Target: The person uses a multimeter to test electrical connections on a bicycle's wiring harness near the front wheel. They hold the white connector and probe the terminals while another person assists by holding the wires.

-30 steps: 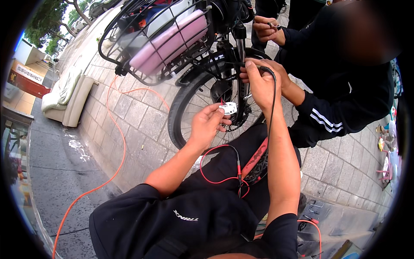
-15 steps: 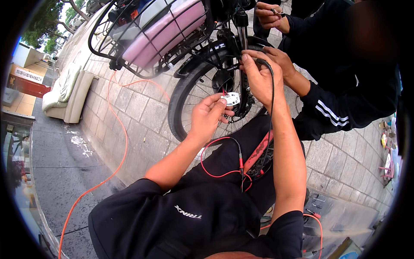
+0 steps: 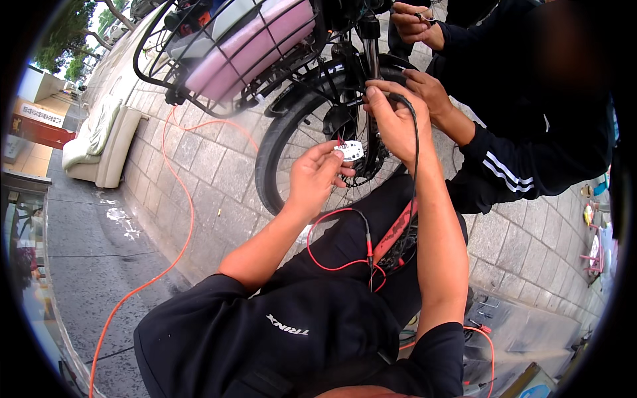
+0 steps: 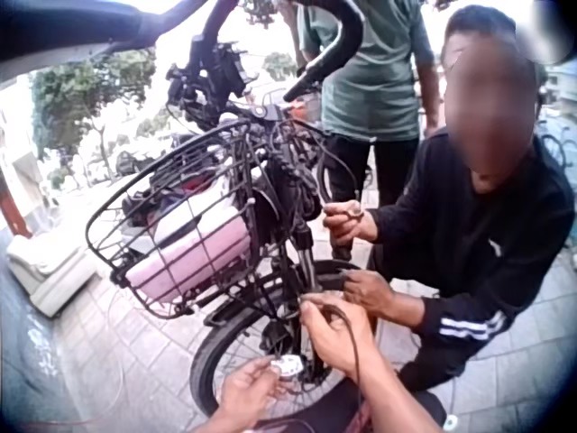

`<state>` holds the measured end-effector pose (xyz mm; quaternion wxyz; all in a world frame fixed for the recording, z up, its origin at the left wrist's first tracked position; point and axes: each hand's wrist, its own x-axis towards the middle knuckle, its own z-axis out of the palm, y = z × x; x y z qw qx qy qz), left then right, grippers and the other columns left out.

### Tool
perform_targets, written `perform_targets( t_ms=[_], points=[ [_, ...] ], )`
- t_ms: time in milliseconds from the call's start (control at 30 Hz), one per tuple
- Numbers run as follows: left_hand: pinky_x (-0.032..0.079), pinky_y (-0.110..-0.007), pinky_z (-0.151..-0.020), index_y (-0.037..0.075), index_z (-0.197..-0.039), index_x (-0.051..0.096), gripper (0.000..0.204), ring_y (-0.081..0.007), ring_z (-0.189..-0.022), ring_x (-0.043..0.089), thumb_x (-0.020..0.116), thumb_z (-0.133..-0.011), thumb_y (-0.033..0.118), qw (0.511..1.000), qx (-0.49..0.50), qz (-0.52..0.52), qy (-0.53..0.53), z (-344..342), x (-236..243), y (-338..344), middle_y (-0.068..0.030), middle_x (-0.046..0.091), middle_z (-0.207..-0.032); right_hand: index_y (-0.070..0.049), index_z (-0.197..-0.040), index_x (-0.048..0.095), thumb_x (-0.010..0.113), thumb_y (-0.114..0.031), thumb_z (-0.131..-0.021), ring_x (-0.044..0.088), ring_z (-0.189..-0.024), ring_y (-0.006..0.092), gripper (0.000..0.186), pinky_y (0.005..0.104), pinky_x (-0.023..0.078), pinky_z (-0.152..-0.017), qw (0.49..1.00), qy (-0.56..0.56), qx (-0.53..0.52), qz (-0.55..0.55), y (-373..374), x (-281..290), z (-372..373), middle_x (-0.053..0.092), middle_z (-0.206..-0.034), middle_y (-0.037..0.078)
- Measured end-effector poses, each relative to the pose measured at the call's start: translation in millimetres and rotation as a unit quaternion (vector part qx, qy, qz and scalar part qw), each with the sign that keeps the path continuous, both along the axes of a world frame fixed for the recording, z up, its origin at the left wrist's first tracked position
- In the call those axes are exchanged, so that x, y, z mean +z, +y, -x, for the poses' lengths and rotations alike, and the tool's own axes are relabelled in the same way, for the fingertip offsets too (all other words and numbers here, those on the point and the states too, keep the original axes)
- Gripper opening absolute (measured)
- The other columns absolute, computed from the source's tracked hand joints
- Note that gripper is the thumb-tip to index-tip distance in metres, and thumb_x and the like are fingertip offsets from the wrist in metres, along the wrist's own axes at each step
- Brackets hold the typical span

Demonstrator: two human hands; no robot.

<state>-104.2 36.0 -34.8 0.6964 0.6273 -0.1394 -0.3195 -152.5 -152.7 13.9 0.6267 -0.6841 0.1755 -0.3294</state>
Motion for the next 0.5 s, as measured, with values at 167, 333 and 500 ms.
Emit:
perform_targets(
  t_ms=[167,333,500],
  points=[
    [0.055,-0.025,-0.064,-0.006,-0.130,0.058,0.037,-0.0185,-0.084,0.073,0.061,-0.102,0.017,1.000,-0.002,0.009,-0.014,-1.0,1.9,0.4,-0.0142,0.072,-0.103,0.000,-0.111,0.073,0.067,-0.017,-0.098,0.064,-0.074,0.0072,0.022,0.0221,0.051,-0.068,1.000,0.009,0.003,0.014,-4.6,-0.8,-1.1,0.071,-0.080,0.004],
    [0.055,-0.025,-0.064,-0.006,-0.130,0.059,0.037,-0.0177,-0.083,0.073,0.063,-0.102,0.018,1.000,-0.001,0.015,-0.024,-1.4,4.4,0.9,-0.0133,0.073,-0.102,-0.001,-0.111,0.074,0.068,-0.017,-0.098,0.065,-0.074,0.0077,0.022,0.0225,0.052,-0.068,1.000,0.012,-0.011,0.027,-0.6,0.0,-3.8,0.072,-0.080,0.005],
    [0.055,-0.025,-0.063,-0.007,-0.130,0.059,0.039,-0.0177,-0.083,0.073,0.064,-0.101,0.018,1.000,-0.002,0.008,-0.026,-1.3,5.5,-0.7,-0.0133,0.073,-0.101,0.002,-0.114,0.072,0.067,-0.014,-0.099,0.069,-0.078,0.0103,0.022,0.0233,0.054,-0.069,0.994,-0.084,-0.050,-0.037,12.1,10.2,-0.6,0.073,-0.088,0.007]
  ],
)
